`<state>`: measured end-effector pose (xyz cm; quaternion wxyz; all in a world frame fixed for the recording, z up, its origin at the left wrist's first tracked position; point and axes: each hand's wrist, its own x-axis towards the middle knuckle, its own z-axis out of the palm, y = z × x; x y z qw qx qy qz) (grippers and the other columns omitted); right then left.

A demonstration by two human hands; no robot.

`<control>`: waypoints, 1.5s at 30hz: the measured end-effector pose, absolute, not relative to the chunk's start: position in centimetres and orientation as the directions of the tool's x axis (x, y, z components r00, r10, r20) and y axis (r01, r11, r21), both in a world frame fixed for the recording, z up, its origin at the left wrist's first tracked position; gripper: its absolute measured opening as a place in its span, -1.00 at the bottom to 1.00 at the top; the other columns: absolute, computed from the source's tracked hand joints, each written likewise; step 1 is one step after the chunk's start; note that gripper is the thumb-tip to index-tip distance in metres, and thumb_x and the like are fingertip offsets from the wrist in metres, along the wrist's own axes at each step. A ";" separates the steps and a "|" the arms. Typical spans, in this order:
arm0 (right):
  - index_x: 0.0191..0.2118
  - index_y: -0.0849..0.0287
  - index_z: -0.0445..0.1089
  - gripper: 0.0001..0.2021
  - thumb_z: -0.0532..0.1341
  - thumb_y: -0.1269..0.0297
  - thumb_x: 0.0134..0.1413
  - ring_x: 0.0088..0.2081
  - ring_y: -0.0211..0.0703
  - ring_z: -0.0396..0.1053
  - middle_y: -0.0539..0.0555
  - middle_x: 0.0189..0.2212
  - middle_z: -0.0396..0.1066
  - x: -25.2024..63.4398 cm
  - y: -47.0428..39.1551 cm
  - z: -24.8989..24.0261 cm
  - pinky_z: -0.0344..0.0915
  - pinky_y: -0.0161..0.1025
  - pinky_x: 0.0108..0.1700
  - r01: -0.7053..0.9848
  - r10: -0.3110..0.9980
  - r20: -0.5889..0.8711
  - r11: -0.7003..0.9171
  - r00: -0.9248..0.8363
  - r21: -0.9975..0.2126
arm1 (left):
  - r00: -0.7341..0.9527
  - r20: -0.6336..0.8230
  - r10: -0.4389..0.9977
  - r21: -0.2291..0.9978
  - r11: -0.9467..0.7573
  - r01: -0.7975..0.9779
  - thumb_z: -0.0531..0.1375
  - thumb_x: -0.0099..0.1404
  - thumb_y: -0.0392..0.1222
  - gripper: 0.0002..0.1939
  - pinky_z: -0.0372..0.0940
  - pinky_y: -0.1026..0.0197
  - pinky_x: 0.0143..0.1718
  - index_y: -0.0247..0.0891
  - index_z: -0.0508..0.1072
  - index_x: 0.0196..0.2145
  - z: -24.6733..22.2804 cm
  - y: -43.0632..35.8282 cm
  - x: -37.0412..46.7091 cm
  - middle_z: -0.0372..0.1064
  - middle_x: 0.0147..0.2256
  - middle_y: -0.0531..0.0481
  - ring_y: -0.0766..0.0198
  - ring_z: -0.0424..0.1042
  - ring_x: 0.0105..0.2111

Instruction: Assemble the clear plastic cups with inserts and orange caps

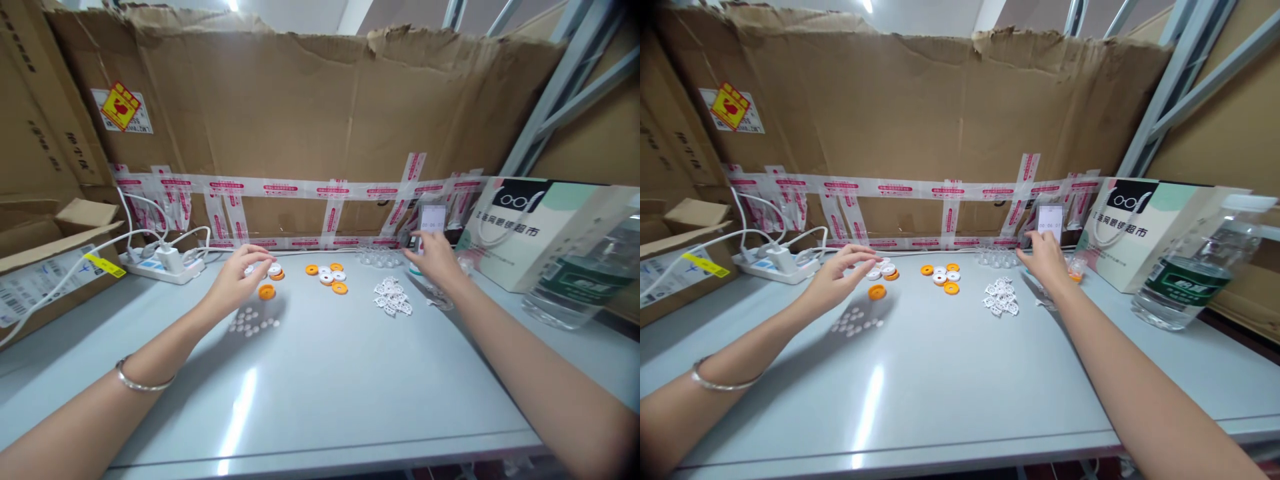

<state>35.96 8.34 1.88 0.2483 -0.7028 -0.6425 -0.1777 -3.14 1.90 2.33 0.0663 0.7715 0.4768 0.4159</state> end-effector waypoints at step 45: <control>-0.29 0.16 0.38 -0.89 0.12 0.37 0.07 -0.19 -0.08 0.31 0.12 -0.31 0.39 25.4 4.5 -0.8 0.23 -0.16 -0.14 0.629 0.669 0.382 0.739 -0.638 -0.243 | 0.304 0.107 0.947 0.079 -0.313 0.946 0.05 0.05 -0.24 -0.82 0.21 0.30 -0.42 -0.22 0.46 -0.47 1.2 5.4 -8.2 0.48 -0.44 -0.01 0.21 0.42 -0.42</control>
